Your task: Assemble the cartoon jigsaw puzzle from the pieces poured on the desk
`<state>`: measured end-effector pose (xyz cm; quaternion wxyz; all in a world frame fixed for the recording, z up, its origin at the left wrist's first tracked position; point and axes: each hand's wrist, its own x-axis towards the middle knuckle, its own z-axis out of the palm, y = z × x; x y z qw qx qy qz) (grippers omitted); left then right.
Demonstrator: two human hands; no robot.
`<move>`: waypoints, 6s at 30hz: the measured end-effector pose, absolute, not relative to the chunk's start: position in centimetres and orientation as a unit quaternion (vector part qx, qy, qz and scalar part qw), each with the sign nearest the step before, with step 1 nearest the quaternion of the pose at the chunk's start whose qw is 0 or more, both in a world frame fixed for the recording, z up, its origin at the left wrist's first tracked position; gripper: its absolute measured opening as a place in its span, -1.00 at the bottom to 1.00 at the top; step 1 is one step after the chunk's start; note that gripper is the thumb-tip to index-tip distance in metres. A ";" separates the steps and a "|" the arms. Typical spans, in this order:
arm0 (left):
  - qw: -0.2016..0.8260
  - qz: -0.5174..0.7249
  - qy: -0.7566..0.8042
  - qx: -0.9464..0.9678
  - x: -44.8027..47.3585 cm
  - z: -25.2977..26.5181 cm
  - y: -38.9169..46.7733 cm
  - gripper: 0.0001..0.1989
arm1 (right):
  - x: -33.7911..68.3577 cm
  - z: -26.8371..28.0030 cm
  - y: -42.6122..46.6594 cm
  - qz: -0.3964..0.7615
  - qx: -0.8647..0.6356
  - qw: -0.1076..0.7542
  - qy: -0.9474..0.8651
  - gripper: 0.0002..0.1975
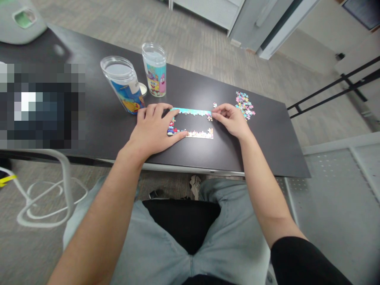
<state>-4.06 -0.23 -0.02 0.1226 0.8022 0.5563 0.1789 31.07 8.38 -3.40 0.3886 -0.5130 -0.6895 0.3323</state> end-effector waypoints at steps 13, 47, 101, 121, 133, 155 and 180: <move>0.124 0.187 0.551 0.804 -4.1 -0.2 -0.2 -0.20 | 31.0 -3.4 9.0 0.247 -0.524 0.347 -0.738 -0.73; 0.117 0.160 0.564 0.802 -4.0 0.3 -0.3 -0.20 | 33.9 -3.6 10.6 0.166 -0.533 0.293 -0.776 -0.79; 0.145 0.168 0.561 0.798 -4.1 0.7 -0.4 -0.19 | 31.7 -0.6 7.5 0.446 -0.451 0.307 -0.709 -0.27; 0.135 0.169 0.559 0.801 -4.2 0.3 -0.2 -0.21 | 31.7 -0.1 7.5 0.458 -0.436 0.284 -0.721 -0.30; 0.139 0.163 0.560 0.800 -4.0 1.0 -0.4 -0.19 | 31.9 -0.7 7.8 0.435 -0.452 0.300 -0.718 -0.24; 0.133 0.164 0.556 0.804 -4.2 0.5 -0.3 -0.15 | 32.9 -2.1 8.9 0.260 -0.488 0.290 -0.781 -0.58; 0.138 0.184 0.550 0.803 -4.5 0.0 0.1 -0.13 | 33.8 -1.8 8.3 0.289 -0.401 0.297 -0.817 -0.25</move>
